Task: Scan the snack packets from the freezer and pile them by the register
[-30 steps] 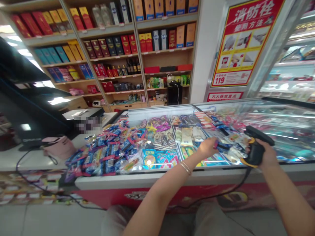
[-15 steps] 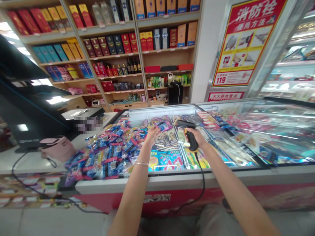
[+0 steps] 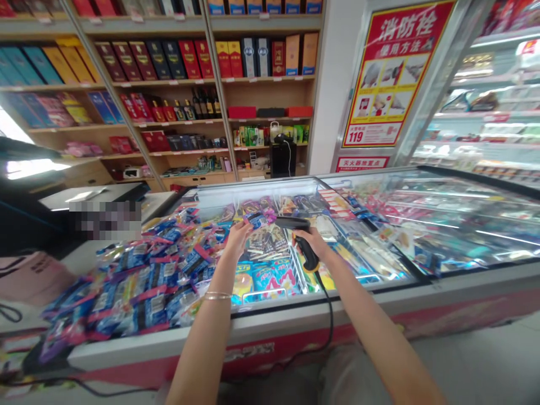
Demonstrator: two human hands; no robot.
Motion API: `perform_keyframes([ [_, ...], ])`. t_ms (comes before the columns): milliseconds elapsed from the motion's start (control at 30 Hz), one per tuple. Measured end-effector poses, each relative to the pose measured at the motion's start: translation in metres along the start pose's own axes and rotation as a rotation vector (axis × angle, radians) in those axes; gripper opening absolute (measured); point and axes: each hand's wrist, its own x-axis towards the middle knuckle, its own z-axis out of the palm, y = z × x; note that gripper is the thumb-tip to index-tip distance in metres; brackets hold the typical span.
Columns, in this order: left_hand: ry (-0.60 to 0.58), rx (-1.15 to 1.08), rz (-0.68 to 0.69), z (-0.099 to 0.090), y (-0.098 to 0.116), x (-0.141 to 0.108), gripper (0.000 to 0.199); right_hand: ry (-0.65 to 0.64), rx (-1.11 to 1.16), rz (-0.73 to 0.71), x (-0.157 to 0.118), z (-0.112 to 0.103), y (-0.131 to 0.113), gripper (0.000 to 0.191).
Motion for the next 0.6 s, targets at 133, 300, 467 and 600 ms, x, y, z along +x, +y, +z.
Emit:
perform_keyframes([
  [133,-0.020,0.012,0.003,-0.0013,-0.0002,-0.0011,0.026,0.001,-0.015,0.008,0.0011,0.0025,0.0004,0.024],
  [300,-0.012,0.039,-0.013,-0.0001,0.0018,-0.0024,0.019,0.006,-0.034,-0.009,-0.0014,0.0029,-0.0026,0.025],
  [467,-0.011,0.033,-0.010,-0.0007,0.0022,-0.0026,0.022,0.003,-0.041,-0.021,-0.0043,0.0038,-0.0056,0.025],
  [600,-0.009,0.038,-0.019,-0.0009,-0.0003,-0.0017,0.029,0.013,-0.024,-0.005,-0.0017,0.0029,-0.0014,0.026],
])
